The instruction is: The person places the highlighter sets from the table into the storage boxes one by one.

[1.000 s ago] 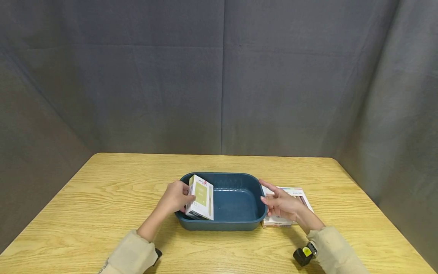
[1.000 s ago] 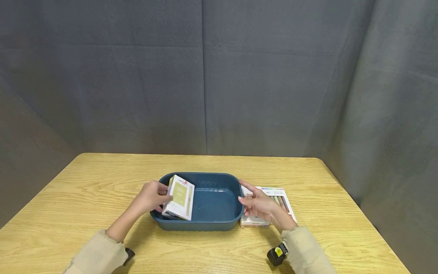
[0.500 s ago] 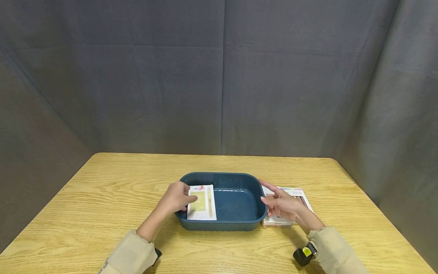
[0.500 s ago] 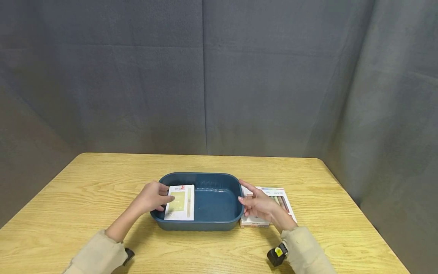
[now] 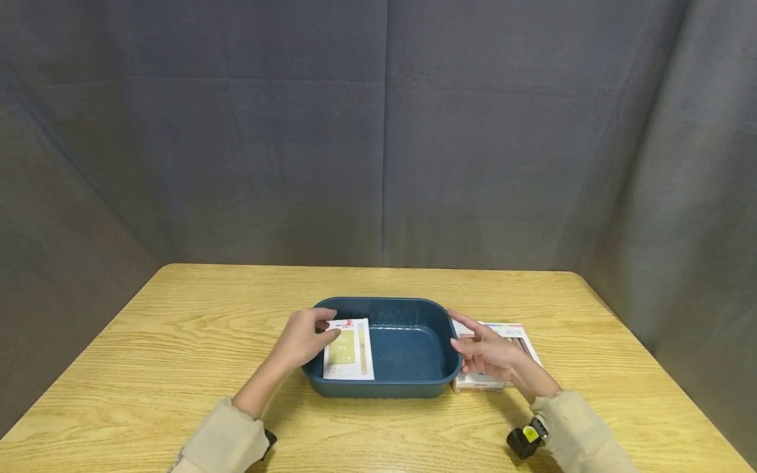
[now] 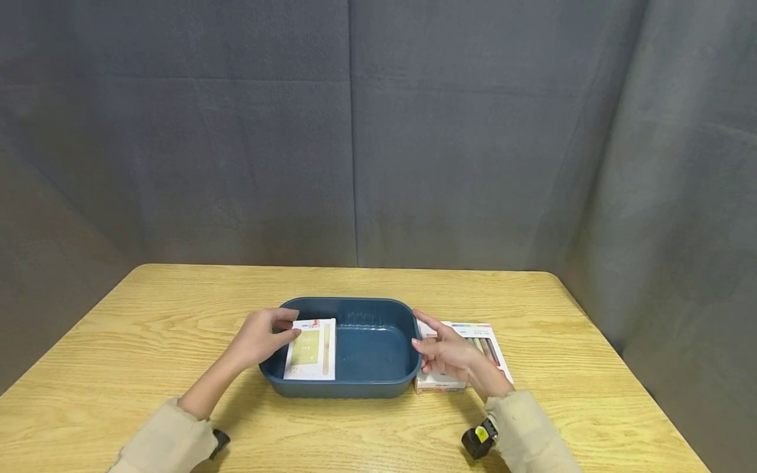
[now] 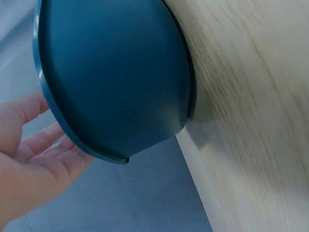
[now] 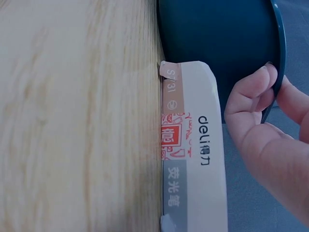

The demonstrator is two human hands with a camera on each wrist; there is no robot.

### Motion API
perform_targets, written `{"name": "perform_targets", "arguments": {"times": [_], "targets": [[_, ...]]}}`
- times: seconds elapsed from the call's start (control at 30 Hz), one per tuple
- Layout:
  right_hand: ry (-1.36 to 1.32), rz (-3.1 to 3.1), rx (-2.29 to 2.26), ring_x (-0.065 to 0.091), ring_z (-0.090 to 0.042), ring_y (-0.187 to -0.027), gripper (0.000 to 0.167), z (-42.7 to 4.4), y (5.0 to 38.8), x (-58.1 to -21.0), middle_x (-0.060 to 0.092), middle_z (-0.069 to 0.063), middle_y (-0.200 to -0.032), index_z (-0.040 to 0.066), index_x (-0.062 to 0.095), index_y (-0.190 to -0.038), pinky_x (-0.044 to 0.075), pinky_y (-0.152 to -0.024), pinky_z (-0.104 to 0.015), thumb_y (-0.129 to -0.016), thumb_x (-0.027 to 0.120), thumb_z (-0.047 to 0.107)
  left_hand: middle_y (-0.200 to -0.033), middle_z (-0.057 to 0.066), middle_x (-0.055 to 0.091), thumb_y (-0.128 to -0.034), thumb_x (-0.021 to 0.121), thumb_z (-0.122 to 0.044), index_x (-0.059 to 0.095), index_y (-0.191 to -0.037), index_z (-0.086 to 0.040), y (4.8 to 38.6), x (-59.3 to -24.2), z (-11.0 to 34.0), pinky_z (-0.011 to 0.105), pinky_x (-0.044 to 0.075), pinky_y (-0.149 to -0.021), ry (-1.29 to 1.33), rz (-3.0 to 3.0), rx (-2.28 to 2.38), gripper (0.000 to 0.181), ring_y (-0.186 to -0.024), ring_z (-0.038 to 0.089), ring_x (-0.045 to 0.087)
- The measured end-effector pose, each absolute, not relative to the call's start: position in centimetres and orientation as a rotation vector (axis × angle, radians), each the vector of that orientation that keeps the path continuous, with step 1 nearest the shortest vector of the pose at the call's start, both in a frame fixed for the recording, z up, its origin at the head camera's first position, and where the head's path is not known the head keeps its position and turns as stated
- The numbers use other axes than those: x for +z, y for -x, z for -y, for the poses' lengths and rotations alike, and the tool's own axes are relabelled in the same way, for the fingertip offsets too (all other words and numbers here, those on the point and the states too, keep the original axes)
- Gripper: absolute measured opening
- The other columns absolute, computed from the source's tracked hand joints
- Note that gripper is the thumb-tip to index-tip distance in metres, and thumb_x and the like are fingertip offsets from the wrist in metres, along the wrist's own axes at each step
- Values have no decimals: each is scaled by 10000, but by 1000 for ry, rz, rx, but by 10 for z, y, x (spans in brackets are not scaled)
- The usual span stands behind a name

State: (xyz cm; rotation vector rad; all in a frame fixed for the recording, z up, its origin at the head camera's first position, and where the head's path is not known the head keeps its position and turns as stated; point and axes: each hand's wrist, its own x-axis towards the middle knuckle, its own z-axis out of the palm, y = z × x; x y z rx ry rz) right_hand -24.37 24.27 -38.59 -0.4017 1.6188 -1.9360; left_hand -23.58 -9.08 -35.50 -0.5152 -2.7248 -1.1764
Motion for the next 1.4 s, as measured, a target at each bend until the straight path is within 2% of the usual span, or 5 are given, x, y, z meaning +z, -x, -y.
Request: {"name": "perform_targets", "arguments": {"times": [0.43, 0.6, 0.83, 1.2, 1.4], "targets": [[410, -1629, -1929, 555, -119, -600, 669, -242, 244, -385, 566, -34, -777, 107, -59, -1436, 466, -585, -238, -947, 387, 7, -1076, 207, 565, -804, 645, -53, 596, -1093, 75, 240, -348, 109, 406, 448, -775, 551, 2689, -991, 320, -952, 299, 537], [395, -1635, -1932, 555, -118, -597, 668, -241, 244, -385, 568, -33, -775, 113, -50, -1439, 466, -581, -239, -945, 389, 5, -1117, 239, 533, -790, 665, -63, 565, -1126, 92, 241, -346, 114, 426, 435, -822, 574, 2748, -977, 383, -991, 339, 530], [391, -1627, -1935, 553, -120, -594, 678, -242, 244, -385, 568, -33, -768, 114, -49, -1439, 465, -579, -242, -942, 400, 8, -1160, 274, 487, -767, 695, -89, 518, -1172, 112, 242, -347, 121, 449, 430, -816, 621, 2832, -971, 486, -1015, 392, 498], [389, -1651, -1921, 547, -112, -593, 694, -244, 243, -385, 558, -25, -757, 113, -46, -1439, 466, -579, -238, -938, 427, 29, -1210, 261, 467, -742, 722, -88, 454, -1234, 108, 246, -350, 131, 452, 434, -806, 635, 2896, -1065, 594, -1038, 416, 473], [382, -1673, -1919, 543, -111, -589, 698, -244, 243, -385, 548, -27, -751, 113, -32, -1442, 463, -578, -239, -934, 441, 34, -1206, 258, 473, -740, 721, -86, 441, -1240, 120, 250, -355, 136, 442, 432, -814, 678, 2910, -1137, 609, -1022, 388, 485]]}}
